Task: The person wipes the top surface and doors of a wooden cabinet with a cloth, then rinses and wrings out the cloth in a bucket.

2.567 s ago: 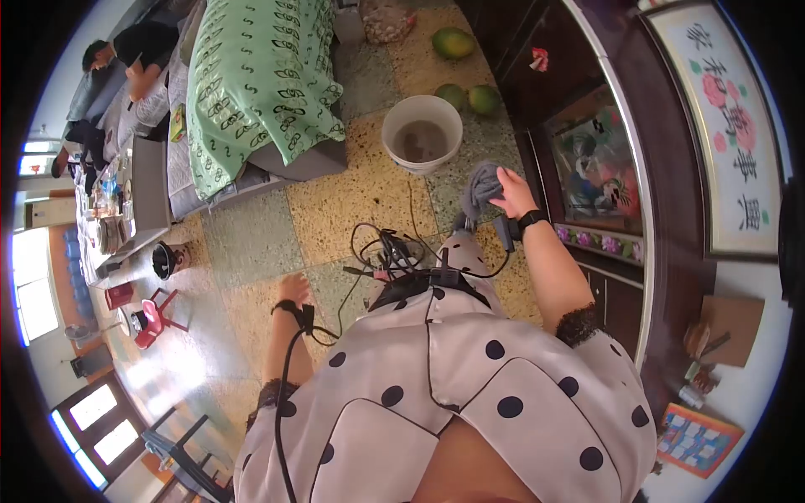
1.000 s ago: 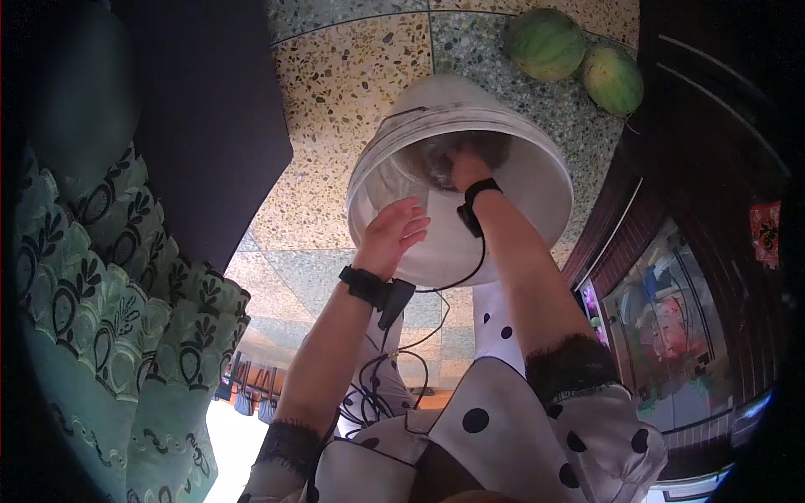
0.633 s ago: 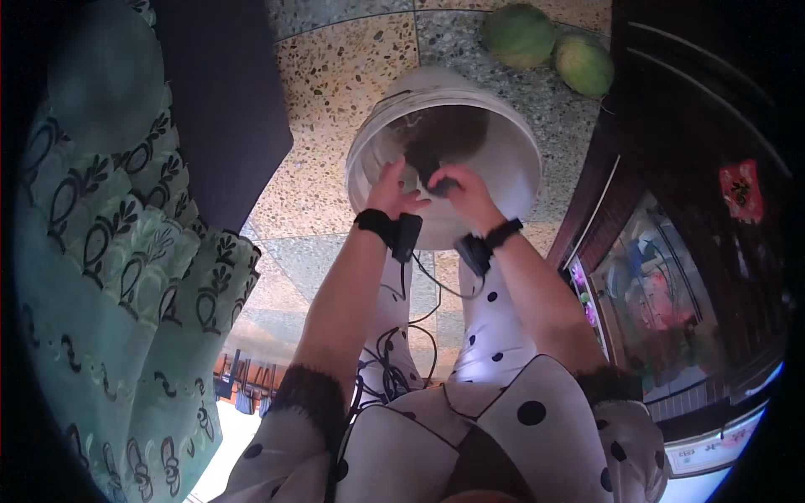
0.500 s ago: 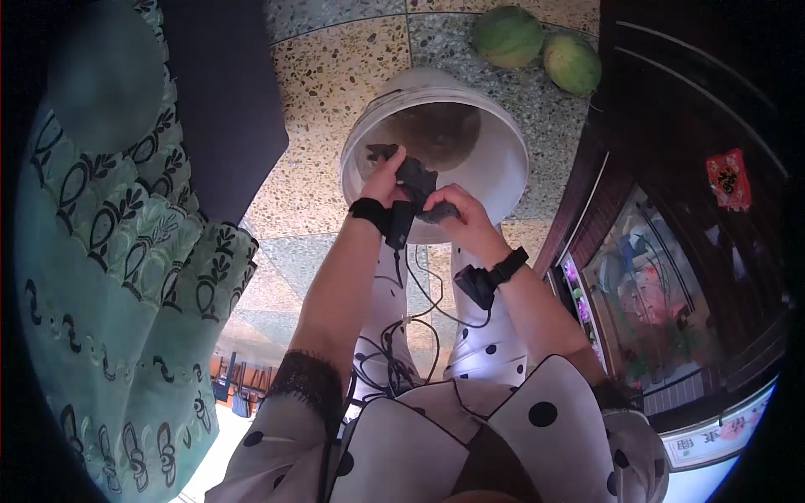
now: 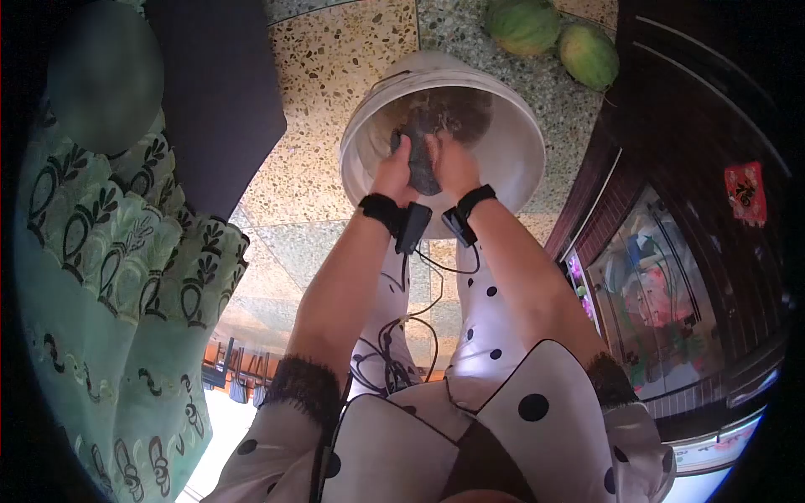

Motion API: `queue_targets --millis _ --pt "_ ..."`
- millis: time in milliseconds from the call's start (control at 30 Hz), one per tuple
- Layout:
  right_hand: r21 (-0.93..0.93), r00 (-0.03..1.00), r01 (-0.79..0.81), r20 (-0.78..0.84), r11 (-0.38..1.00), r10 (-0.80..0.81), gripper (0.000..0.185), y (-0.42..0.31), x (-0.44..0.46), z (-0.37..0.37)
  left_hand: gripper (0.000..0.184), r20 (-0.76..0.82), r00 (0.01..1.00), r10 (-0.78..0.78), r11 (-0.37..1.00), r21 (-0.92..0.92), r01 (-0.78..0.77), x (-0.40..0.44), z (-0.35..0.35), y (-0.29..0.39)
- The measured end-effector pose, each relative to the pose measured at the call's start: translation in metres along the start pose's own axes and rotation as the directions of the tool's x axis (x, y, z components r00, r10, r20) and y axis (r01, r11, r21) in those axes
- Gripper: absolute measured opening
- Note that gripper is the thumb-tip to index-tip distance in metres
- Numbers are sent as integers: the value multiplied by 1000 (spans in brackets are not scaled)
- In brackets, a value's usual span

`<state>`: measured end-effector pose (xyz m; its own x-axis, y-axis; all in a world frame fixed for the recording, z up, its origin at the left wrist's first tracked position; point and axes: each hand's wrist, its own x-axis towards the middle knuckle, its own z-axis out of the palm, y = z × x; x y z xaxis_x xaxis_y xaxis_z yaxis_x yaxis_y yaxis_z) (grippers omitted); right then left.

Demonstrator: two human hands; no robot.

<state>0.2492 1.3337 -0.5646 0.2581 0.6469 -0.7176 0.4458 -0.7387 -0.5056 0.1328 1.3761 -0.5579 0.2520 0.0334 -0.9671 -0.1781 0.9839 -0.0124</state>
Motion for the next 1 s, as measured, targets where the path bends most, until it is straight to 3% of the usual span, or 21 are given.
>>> queue_targets --millis 33,67,133,200,267,300,367,400,433,467,567,633,667,700,733,767,800,833,900,967,1000 --pt "-29 998 -43 51 999 45 40 19 14 7 43 100 994 34 995 -98 -24 3 1 -4" --pt "-56 991 -86 99 995 91 45 34 27 13 43 98 995 36 995 -95 -26 8 2 -4" --pt "-40 995 -84 56 996 86 48 50 45 21 45 -7 992 124 985 -119 -124 11 3 -4" --pt "-27 997 -80 2 996 80 50 82 75 27 47 -76 993 92 979 -176 -104 10 0 7" --pt "-74 988 -54 -147 996 43 46 128 99 44 63 -209 977 32 967 -242 -84 17 -13 8" --pt "-69 990 -52 -135 996 42 46 126 101 45 63 -221 975 32 966 -243 -87 23 -29 2" --pt "-145 927 -166 -360 975 105 45 113 107 36 75 -119 993 -19 959 -283 -16 37 -57 -4" --pt "-57 874 -125 -480 991 82 45 108 109 47 75 -124 992 -10 960 -278 -25 33 -54 -2" --pt "-49 875 -118 -477 992 80 45 128 115 75 77 -173 985 13 985 -169 -43 20 -41 -3" --pt "-225 940 -136 -337 965 54 46 163 124 118 80 -220 975 41 997 -59 -55 10 -33 -1" --pt "-249 991 -128 -57 960 117 56 118 99 107 83 -221 975 -11 998 -69 -4 0 -23 6" --pt "-67 963 -81 253 994 95 58 99 75 74 85 -196 980 -21 999 -43 13 -13 -19 14" --pt "2 965 -234 125 972 232 52 90 67 55 87 -167 985 -36 999 -26 32 -20 -14 17" --pt "-5 964 -244 110 970 243 52 78 54 39 87 -150 988 -45 999 -23 42 -22 -12 17" --pt "302 962 -250 188 920 199 48 64 39 26 87 -154 985 -79 997 -16 78 -20 -14 16" --pt "576 961 -247 248 779 122 46 46 23 13 88 -159 981 -107 994 -10 107 -17 -13 17" --pt "679 963 -240 257 694 81 44 24 0 -5 84 -257 956 -142 988 28 154 -15 -7 19" --pt "677 967 -229 241 700 83 44 5 -23 -28 84 -241 960 -140 988 33 152 -7 -15 17" --pt "675 947 -181 315 715 -57 45 -33 -65 -72 101 -20 993 -119 990 77 120 8 -39 14" --pt "698 960 -116 262 706 -101 45 -62 -101 -104 100 -31 998 -49 995 83 52 -35 -8 27" --pt "721 965 -64 221 690 -141 44 -70 -114 -113 86 -31 1000 -2 998 60 4 -59 8 30"
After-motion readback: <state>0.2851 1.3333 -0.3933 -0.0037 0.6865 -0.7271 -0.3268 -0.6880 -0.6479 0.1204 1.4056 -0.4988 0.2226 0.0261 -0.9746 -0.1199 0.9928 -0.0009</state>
